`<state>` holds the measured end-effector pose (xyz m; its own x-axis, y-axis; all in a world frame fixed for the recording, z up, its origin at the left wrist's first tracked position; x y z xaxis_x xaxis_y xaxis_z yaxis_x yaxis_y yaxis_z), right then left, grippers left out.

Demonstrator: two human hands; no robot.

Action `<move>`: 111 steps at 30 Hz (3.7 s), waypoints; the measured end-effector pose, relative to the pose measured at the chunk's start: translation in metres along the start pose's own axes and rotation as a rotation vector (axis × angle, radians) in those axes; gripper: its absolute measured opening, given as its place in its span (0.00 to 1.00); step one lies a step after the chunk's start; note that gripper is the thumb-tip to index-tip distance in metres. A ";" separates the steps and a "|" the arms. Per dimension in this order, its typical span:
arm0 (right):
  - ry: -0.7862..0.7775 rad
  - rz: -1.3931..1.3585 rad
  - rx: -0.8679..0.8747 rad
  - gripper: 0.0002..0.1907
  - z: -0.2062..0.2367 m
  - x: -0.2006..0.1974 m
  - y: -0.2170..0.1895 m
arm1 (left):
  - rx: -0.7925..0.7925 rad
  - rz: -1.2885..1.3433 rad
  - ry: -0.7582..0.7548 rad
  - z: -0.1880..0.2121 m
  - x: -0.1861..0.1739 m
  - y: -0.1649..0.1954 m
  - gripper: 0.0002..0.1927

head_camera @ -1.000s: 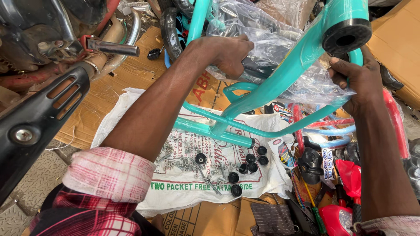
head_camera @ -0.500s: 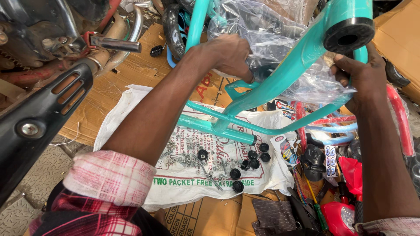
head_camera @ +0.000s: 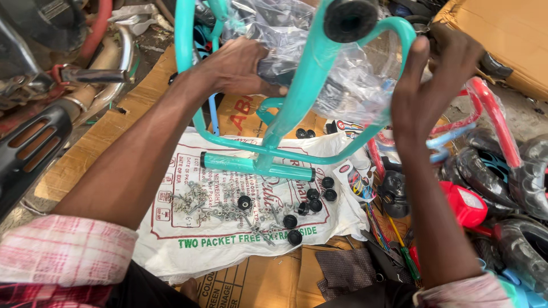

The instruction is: The person sits on the ground assembling a children's tricycle, aligning the teal metal frame and fitting the plastic-wrapped seat and handlebar parts together. They pick up bolts from a printed sack, insert them into the frame holes, and use a hammer to tap parts into place.

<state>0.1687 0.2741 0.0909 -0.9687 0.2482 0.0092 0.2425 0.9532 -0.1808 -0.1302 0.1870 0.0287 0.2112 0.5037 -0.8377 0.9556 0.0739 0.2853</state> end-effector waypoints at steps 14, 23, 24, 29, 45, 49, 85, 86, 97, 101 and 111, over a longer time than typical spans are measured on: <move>-0.421 -0.529 1.139 0.18 0.176 0.078 0.016 | -0.128 0.179 0.089 0.011 -0.027 0.012 0.34; -0.464 -0.874 1.551 0.24 0.195 0.119 0.029 | -0.164 0.151 0.111 0.004 -0.016 0.004 0.50; -0.456 -0.861 1.558 0.23 0.194 0.120 0.031 | -0.172 0.142 0.107 0.005 -0.017 0.004 0.48; -0.465 -0.909 1.625 0.24 0.194 0.123 0.039 | -0.154 0.172 0.078 0.011 -0.023 0.012 0.36; -0.471 -1.043 1.604 0.19 0.185 0.115 0.037 | -0.028 0.158 0.124 0.024 -0.025 0.043 0.38; -0.496 -1.007 1.612 0.17 0.185 0.117 0.045 | 0.029 0.230 0.183 0.017 -0.024 0.039 0.42; -0.414 -1.270 1.636 0.20 0.191 0.126 0.041 | 0.450 -0.073 0.410 0.043 -0.056 0.091 0.56; -0.419 -1.258 1.635 0.20 0.192 0.126 0.042 | 0.479 0.108 0.465 0.050 -0.065 0.099 0.52; -0.296 -1.312 1.841 0.16 0.206 0.131 0.055 | 0.027 0.683 0.675 0.033 -0.038 0.125 0.21; -0.428 -1.187 1.885 0.13 0.214 0.137 0.063 | 0.089 0.558 0.721 0.028 -0.035 0.118 0.17; -0.476 -1.256 1.750 0.11 0.211 0.128 0.048 | 0.019 0.501 0.753 0.024 -0.014 0.107 0.22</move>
<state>0.0447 0.3151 -0.1240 -0.5448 -0.5007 0.6727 -0.3506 -0.5927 -0.7251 -0.0260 0.1672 0.0601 0.4195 0.9035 -0.0884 0.7924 -0.3169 0.5213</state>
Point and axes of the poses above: each hand's wrist, its own z-axis away from the middle knuckle, its own x-axis out of the palm, y = z × x, the point moved 5 cm from there along -z, towards the middle knuckle, and after that the axes turned 13 degrees about y, right-handed, at the moved point
